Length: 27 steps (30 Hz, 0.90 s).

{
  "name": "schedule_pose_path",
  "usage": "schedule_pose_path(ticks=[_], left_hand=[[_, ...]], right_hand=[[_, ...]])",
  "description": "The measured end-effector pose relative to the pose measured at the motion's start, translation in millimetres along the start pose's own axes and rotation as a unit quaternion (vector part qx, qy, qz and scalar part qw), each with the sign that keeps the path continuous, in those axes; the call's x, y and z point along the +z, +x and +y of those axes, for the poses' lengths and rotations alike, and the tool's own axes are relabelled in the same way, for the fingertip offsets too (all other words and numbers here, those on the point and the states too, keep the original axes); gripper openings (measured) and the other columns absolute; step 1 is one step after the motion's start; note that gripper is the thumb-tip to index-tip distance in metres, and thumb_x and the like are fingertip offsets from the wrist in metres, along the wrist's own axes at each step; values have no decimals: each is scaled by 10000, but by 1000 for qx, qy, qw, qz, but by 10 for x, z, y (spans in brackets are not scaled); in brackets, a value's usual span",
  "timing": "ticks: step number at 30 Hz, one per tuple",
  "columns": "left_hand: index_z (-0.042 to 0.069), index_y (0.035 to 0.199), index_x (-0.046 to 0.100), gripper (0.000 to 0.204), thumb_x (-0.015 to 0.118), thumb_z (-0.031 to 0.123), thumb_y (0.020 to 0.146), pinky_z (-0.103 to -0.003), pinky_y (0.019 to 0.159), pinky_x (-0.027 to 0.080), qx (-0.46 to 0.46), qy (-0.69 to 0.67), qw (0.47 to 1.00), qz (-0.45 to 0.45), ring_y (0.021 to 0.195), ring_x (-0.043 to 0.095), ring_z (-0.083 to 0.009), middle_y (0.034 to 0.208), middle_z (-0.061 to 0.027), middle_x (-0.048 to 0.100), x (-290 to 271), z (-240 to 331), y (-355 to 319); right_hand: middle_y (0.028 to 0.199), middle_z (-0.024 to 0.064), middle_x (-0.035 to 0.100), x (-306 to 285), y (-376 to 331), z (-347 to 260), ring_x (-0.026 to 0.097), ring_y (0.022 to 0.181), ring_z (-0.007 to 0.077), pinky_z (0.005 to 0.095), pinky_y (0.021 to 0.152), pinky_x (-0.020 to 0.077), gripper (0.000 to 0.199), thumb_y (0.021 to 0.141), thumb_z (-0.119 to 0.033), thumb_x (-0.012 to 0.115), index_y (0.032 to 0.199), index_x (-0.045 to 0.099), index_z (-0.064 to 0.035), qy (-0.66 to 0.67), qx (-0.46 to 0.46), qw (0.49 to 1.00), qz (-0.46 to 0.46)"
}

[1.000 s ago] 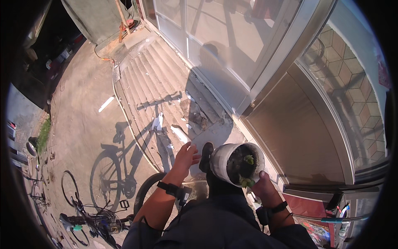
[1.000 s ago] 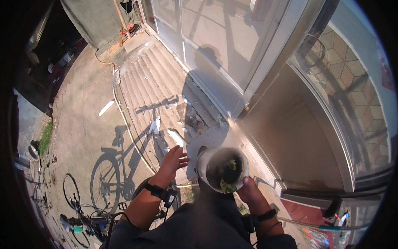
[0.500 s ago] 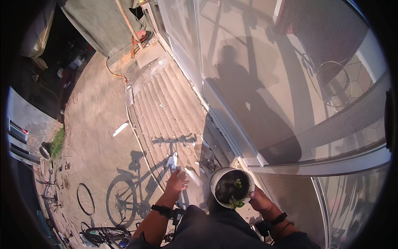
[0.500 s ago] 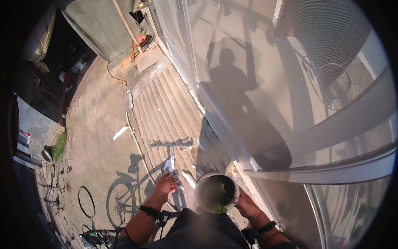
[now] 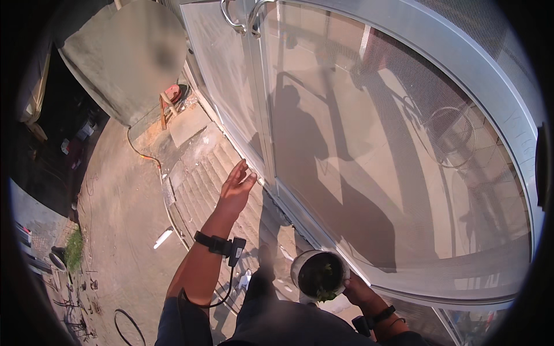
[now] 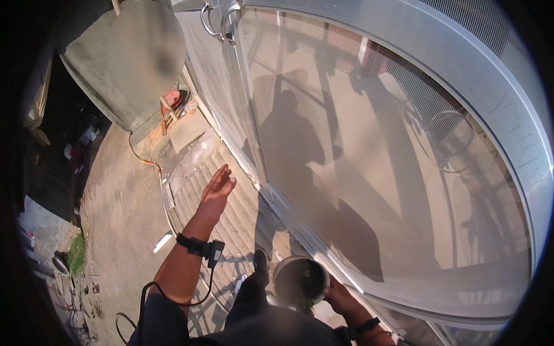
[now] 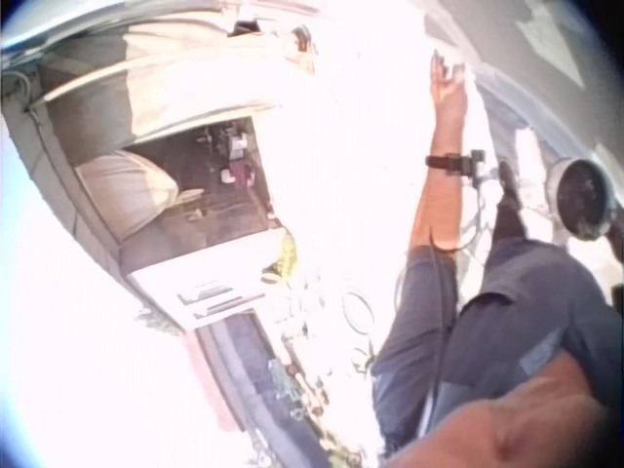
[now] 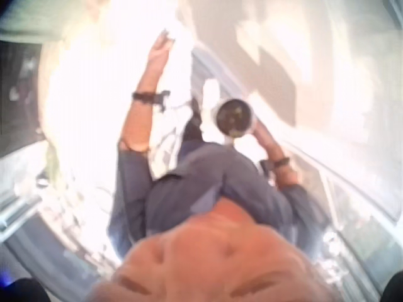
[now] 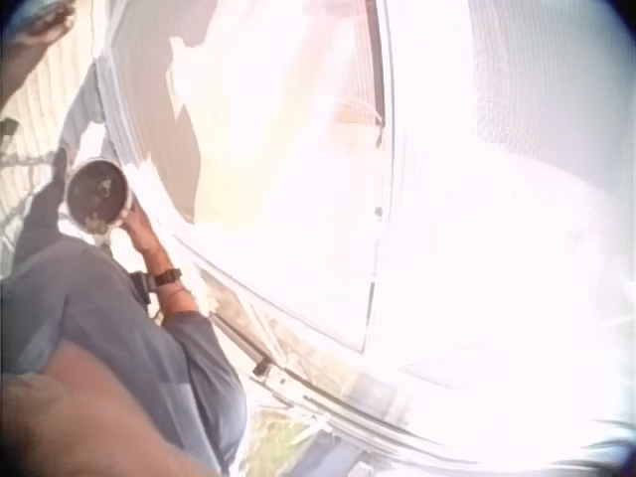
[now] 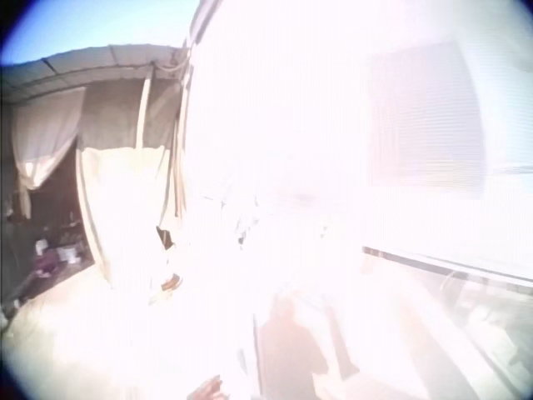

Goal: The person picks up a small potted plant, removes a leaf, and places it into a larger pot. They then carry the small pot into a sunroom and place it among other potted plants.

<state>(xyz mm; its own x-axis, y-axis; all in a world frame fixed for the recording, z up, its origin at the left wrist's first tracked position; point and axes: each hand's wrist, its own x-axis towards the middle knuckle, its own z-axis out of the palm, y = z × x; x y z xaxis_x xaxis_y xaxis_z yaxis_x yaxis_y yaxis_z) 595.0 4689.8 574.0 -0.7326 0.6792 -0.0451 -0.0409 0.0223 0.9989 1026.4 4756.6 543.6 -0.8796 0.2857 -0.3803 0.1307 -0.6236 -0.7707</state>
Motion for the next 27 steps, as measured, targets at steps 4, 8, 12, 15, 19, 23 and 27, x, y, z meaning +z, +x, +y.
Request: schedule_pose_path(ticks=[4, 8, 12, 15, 19, 23, 27], left_hand=[[38, 1524, 324, 663, 613, 83, 930, -345, 1159, 284, 21, 4, 1000, -11, 1461, 301, -235, 1557, -130, 361, 192, 583, 1214], [9, 1503, 329, 683, 578, 23, 867, -365, 1134, 322, 90, 68, 993, -29, 1419, 365, -281, 1490, -153, 431, 208, 933, 1844], [-9, 1445, 390, 658, 577, 4, 813, -390, 1071, 392, 116, 46, 990, -71, 1326, 473, -287, 1396, -164, 507, 198, 890, 2147], [9, 1404, 431, 591, 585, -34, 834, -393, 1017, 446, 84, 106, 989, -62, 1286, 490, -240, 1379, -115, 513, 91, 815, 2245], [63, 1344, 463, 500, 680, 40, 894, -360, 1003, 455, 108, 54, 993, -2, 1201, 531, -195, 1271, -78, 565, -185, 664, 2025], [40, 1310, 478, 497, 716, 83, 876, -354, 961, 466, 55, 40, 997, 43, 1120, 578, -191, 1197, -87, 615, -809, 908, 1493], [27, 1103, 559, 311, 757, 132, 889, -299, 885, 454, 47, 67, 977, 198, 967, 557, -131, 1033, -27, 614, -1905, 777, 1085]], right_hand=[[1475, 138, 437, 390, 454, -406, 472, 1327, 246, 391, 1061, 435, 1060, 793, -580, 732, 1541, 231, -18, 51, -18, 998, 43], [1472, 152, 437, 621, 864, -619, 460, 1338, 257, 401, 1092, 406, 1046, 802, -562, 726, 1532, 237, 5, 58, -48, 996, 42], [1461, 158, 448, 735, 1194, -826, 442, 1354, 262, 394, 1118, 370, 998, 831, -555, 692, 1519, 259, 24, 43, -64, 997, 20], [1481, 155, 434, 711, 1448, -900, 430, 1364, 258, 394, 1127, 356, 981, 845, -554, 675, 1524, 259, 19, 8, -71, 997, 7], [1525, 144, 396, 459, 1900, -940, 414, 1375, 247, 384, 1125, 345, 991, 842, -558, 680, 1545, 252, -7, -31, -10, 999, -43], [1528, 142, 394, 517, 2330, -1038, 396, 1384, 254, 387, 1096, 370, 982, 843, -543, 675, 1552, 242, -20, -61, 48, 996, -53], [1515, 139, 407, 700, 2880, -1009, 393, 1380, 261, 394, 1086, 383, 953, 843, -528, 668, 1556, 254, -48, -84, 65, 989, -98]])
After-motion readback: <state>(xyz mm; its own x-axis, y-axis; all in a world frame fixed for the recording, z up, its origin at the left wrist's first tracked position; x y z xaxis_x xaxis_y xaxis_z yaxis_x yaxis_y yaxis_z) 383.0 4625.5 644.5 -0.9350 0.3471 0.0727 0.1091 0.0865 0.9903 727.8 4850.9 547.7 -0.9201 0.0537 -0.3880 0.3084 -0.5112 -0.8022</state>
